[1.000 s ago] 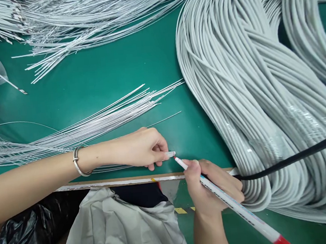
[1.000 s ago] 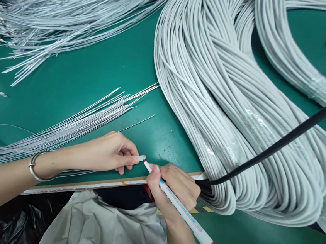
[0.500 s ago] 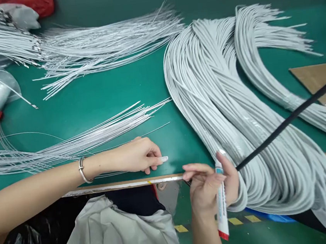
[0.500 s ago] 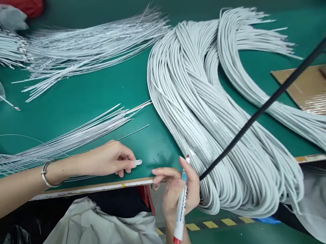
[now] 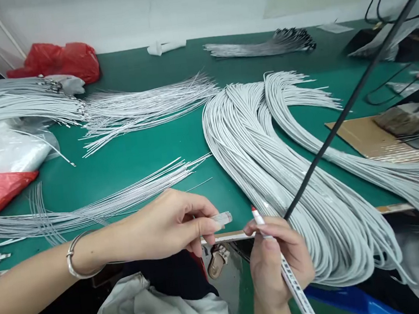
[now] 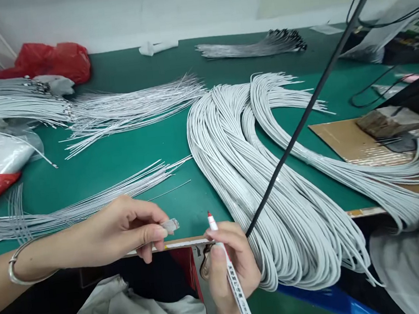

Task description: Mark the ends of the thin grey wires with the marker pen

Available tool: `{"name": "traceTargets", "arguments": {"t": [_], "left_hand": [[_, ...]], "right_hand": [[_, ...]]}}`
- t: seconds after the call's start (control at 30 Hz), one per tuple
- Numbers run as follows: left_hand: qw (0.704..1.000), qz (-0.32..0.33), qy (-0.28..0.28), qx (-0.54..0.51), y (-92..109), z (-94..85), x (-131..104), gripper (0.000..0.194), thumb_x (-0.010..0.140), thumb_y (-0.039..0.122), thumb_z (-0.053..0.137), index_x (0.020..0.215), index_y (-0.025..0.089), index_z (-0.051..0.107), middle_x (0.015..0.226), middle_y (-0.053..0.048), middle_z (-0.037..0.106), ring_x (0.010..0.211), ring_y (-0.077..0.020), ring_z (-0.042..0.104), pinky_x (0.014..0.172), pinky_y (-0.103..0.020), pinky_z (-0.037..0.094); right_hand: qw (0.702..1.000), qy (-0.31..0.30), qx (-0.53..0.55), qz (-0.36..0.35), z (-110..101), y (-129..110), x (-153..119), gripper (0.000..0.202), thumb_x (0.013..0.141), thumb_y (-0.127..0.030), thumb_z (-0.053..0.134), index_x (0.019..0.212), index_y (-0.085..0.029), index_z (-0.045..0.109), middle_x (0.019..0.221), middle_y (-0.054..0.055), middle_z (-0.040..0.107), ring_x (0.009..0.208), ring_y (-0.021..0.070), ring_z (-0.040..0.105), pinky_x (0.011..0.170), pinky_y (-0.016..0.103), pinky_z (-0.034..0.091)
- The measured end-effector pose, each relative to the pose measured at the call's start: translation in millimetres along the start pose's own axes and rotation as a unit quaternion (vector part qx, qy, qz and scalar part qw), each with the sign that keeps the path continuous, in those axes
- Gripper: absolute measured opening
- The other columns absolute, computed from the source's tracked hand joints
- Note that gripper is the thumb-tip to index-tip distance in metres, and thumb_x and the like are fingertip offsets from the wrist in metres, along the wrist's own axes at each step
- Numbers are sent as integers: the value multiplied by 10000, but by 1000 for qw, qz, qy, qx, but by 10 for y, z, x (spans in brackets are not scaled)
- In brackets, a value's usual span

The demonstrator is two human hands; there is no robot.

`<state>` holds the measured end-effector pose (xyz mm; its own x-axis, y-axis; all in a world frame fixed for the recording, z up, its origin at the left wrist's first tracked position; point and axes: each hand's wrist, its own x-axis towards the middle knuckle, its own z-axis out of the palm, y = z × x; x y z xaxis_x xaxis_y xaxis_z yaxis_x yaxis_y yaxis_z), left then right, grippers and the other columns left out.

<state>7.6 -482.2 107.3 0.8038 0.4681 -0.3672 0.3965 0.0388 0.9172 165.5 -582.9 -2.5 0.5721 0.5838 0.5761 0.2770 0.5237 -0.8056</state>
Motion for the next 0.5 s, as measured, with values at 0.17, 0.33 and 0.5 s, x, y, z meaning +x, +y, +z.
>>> {"name": "traceTargets", "arguments": {"t": [0.17,0.33,0.5], "left_hand": [[999,-8,9,43,-125,22,55,289,928,408,503,896,144,615,705,-20,656,623,-120,654,558,-180,489],[999,-10,-3,41,-450,28,295,313,920,437,497,865,144,593,776,-39,661,631,-134,665,582,-219,532],[996,-40,6,76,-851,8,608,404,887,518,521,806,129,593,748,-56,666,561,-126,635,510,-214,507]], "right_hand": [[999,-11,-20,-26,20,41,11,83,841,-141,581,835,-187,651,718,4,598,672,156,587,615,309,484],[995,45,-19,86,10,204,-94,70,798,-165,655,863,-187,664,738,-4,628,625,121,601,553,236,498],[988,21,-56,145,-36,369,-215,33,784,-199,669,768,-176,653,641,-10,671,531,132,652,509,226,543]]}}
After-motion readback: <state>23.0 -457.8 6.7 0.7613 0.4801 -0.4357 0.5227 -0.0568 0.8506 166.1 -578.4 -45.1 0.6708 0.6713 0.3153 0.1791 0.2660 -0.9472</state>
